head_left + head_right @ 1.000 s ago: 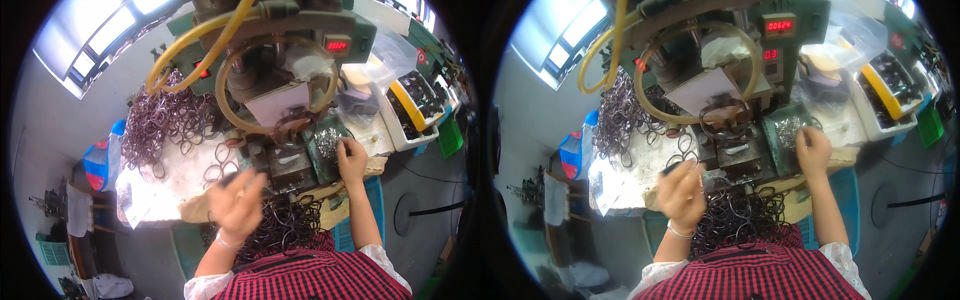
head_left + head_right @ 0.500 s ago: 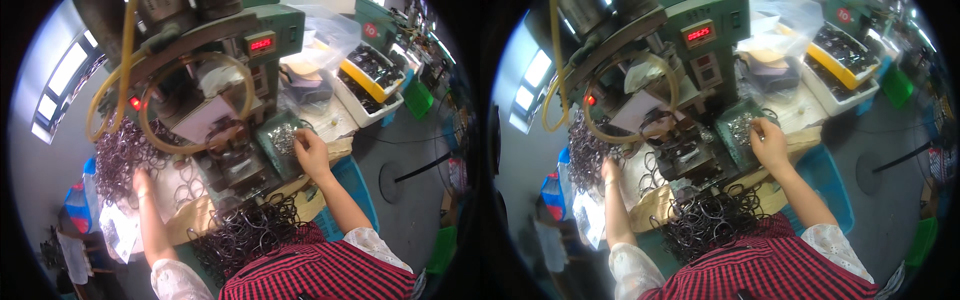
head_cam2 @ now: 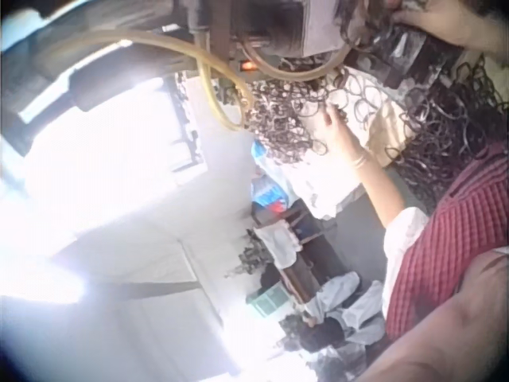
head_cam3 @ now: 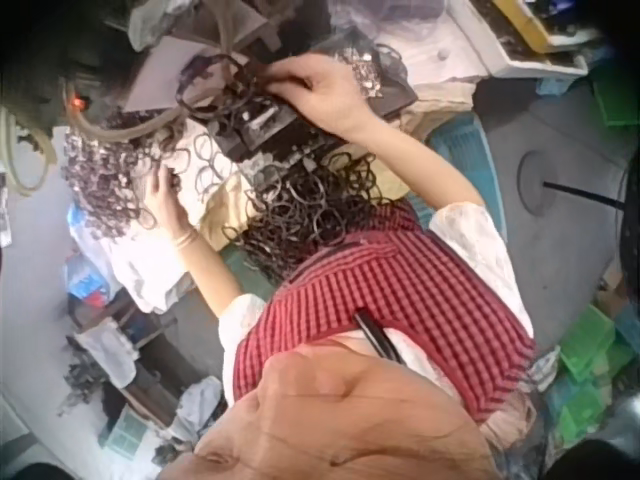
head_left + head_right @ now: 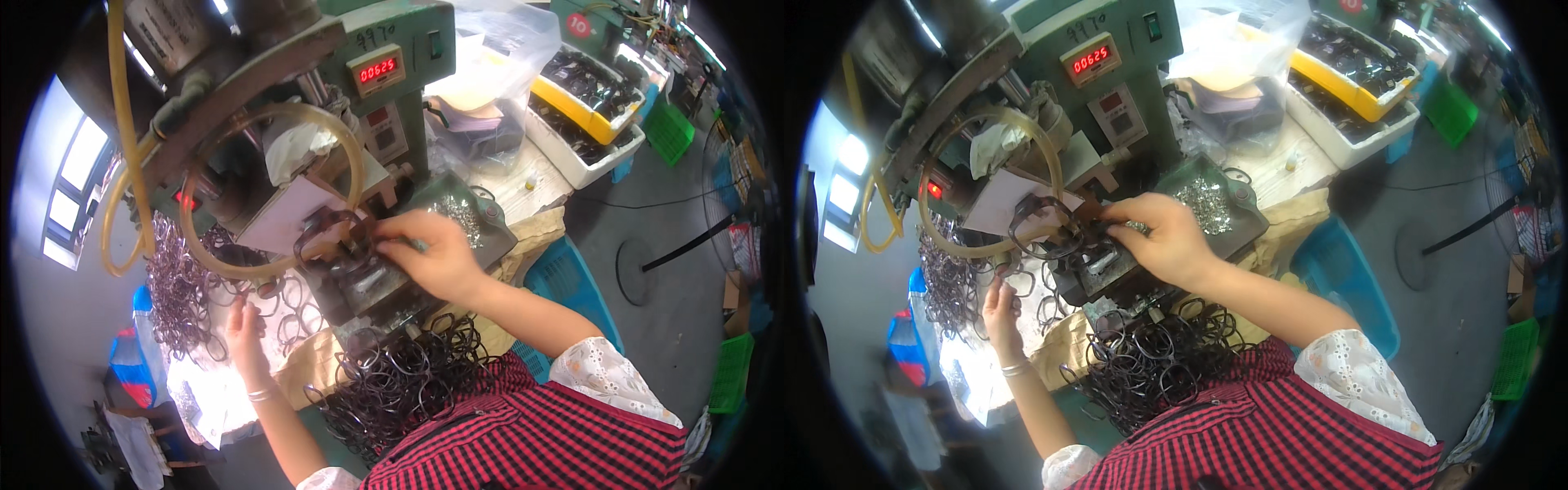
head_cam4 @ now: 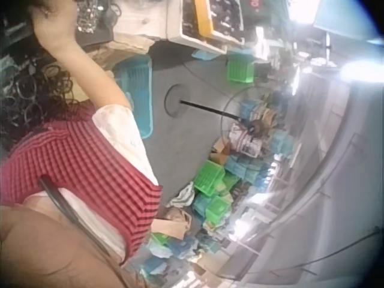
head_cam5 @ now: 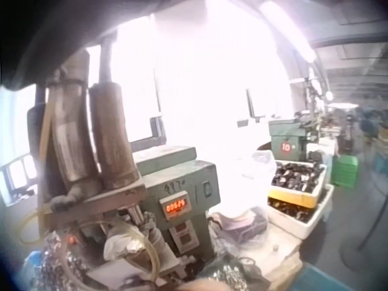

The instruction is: The person repeatedly picks up small metal rings and beads, places them into a press machine, and removes the assembled hair accessories. The person handles the components one at a time and deposits the finished items into a pile on the table.

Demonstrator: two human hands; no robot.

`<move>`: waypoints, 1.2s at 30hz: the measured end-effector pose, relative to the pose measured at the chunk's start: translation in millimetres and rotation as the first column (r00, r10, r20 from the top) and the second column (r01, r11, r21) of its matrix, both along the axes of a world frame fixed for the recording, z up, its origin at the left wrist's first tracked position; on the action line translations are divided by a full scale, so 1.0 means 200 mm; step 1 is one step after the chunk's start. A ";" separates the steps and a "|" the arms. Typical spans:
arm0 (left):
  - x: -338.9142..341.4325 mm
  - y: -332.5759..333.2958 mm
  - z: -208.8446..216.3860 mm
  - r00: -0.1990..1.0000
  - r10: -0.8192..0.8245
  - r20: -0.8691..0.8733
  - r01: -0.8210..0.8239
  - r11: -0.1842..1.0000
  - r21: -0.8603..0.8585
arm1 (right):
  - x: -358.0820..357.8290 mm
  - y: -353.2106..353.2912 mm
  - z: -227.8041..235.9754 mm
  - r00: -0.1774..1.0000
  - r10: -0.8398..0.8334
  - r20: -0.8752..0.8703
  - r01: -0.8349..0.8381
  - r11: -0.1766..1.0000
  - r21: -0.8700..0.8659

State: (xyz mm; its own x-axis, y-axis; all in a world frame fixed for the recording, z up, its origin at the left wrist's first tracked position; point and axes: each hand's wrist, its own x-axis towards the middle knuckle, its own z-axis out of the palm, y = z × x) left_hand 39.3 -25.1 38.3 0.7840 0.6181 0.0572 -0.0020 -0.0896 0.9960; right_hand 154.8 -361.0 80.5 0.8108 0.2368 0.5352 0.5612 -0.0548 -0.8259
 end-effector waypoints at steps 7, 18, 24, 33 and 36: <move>0.01 -0.25 -0.05 0.977 0.137 0.166 -0.151 0.986 0.073 | -0.04 0.11 -0.05 0.886 0.266 -0.379 -0.116 0.920 0.375; -0.21 -0.72 0.46 0.865 0.013 0.502 -0.303 0.810 0.502 | -0.20 0.09 0.12 0.853 0.332 -0.403 -0.125 0.879 0.460; 0.01 -0.79 0.36 0.874 -0.383 0.299 -0.125 0.417 0.900 | 0.11 -0.17 -0.23 0.916 -0.286 0.281 0.399 0.705 -0.586; 0.14 -0.82 0.38 0.850 -0.454 0.267 -0.089 0.376 0.922 | 0.21 -0.31 -0.43 0.870 -0.365 0.331 0.480 0.779 -0.403; 0.13 -0.81 0.37 0.854 -0.438 0.283 -0.098 0.398 0.912 | 0.19 -0.26 -0.35 0.870 -0.389 0.304 0.485 0.786 -0.384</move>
